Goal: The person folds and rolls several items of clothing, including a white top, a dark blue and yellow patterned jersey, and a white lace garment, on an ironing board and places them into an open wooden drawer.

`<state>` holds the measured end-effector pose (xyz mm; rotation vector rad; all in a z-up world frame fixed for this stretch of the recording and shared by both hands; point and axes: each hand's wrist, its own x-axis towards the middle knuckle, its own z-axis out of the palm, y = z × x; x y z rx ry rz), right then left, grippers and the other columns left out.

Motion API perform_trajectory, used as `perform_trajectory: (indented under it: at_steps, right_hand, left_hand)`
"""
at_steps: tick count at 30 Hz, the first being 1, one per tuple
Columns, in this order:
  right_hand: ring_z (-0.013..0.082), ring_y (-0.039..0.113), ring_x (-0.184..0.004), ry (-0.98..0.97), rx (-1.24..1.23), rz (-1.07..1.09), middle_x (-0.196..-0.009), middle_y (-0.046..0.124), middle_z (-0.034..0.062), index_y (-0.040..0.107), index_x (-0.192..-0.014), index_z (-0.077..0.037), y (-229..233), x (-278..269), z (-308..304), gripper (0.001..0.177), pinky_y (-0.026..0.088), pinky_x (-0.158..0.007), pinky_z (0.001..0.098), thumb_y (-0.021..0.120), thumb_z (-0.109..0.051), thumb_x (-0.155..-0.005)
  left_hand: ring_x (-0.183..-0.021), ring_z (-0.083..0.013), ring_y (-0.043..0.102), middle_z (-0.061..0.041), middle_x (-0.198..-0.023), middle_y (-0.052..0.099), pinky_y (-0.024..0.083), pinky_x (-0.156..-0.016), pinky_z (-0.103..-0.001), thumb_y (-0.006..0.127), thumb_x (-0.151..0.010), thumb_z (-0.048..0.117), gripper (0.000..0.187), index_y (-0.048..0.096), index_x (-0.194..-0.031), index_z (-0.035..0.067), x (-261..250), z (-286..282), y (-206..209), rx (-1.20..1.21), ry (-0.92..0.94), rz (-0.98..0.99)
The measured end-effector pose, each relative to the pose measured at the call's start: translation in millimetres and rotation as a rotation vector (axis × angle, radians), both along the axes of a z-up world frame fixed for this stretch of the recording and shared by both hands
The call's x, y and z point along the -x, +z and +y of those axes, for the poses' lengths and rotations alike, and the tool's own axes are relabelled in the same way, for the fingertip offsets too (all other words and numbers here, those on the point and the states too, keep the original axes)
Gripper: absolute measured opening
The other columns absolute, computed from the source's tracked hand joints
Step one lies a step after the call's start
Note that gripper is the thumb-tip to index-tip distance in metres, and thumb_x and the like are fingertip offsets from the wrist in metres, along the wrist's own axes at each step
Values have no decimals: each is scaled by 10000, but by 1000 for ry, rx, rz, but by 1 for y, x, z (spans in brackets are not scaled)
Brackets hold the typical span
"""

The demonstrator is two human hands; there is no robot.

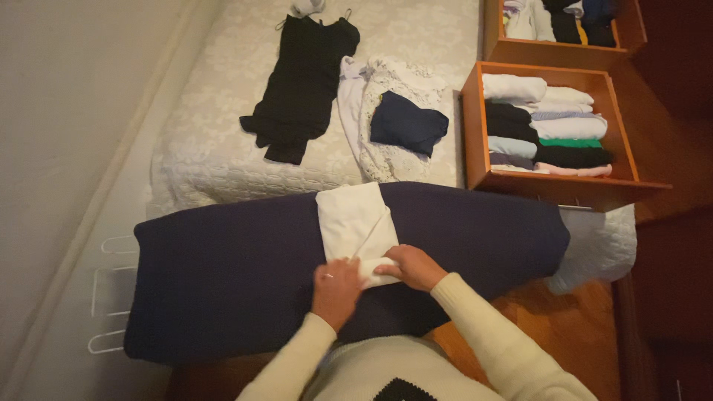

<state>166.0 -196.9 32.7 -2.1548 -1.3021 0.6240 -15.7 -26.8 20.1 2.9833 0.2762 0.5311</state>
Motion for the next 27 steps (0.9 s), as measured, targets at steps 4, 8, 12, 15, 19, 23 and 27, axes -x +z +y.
perform_trajectory:
  at_steps: [4,8,12,15,19,23,27]
  right_hand:
    - [329,665,-827,64,163,87,-867,698,136,650,-855,-102,15,-8,12,518,434,-707,427,617,-611,-945]
    - [378,705,-1065,-62,135,30,-1047,742,154,670,-1168,-132,27,4,18,438,551,-928,495,571,-535,-1027]
    - [328,589,-1202,22,-115,-608,-1246,590,118,524,-1340,-146,3,34,6,320,469,-950,473,463,-324,-1082]
    - [355,448,-1397,82,-170,-563,-1410,539,103,535,-1437,-179,10,48,2,568,370,-1091,488,684,-401,-935]
    - [306,425,-1425,57,-156,-585,-1441,560,38,563,-1428,-214,7,43,1,719,291,-1168,549,791,-482,-801]
    - [266,521,-1323,102,-171,-520,-1342,635,28,589,-1379,-198,-13,30,7,691,352,-1137,523,797,-487,-786]
    - [274,591,-1187,159,-93,-504,-1232,678,27,633,-1280,-191,-8,7,22,613,455,-1018,489,810,-486,-773]
  left_hand:
    - [-985,-256,564,-75,-1133,577,462,-838,-392,718,-730,843,982,538,-1387,136,4,-19,18,-244,-12,57]
    - [-834,-317,617,-98,-904,555,507,-795,-479,840,-622,660,879,594,-1211,56,-16,0,-19,-16,-83,106]
    - [-813,-317,657,-60,-875,577,486,-779,-469,851,-596,600,757,581,-1123,128,-32,19,-22,51,-142,181]
    - [-787,-349,699,-64,-857,627,486,-757,-486,799,-629,543,643,543,-1068,150,-37,29,-18,168,-181,378]
    - [-828,-421,732,-137,-853,705,529,-757,-528,765,-653,558,610,584,-1020,107,-40,33,-1,425,-143,468]
    - [-901,-435,719,-151,-906,706,530,-813,-523,742,-658,554,641,605,-1069,82,-36,38,-4,515,-142,409]
    - [-1027,-345,630,-141,-1065,587,480,-929,-484,802,-685,442,759,568,-1293,53,-20,11,15,-13,-55,149]
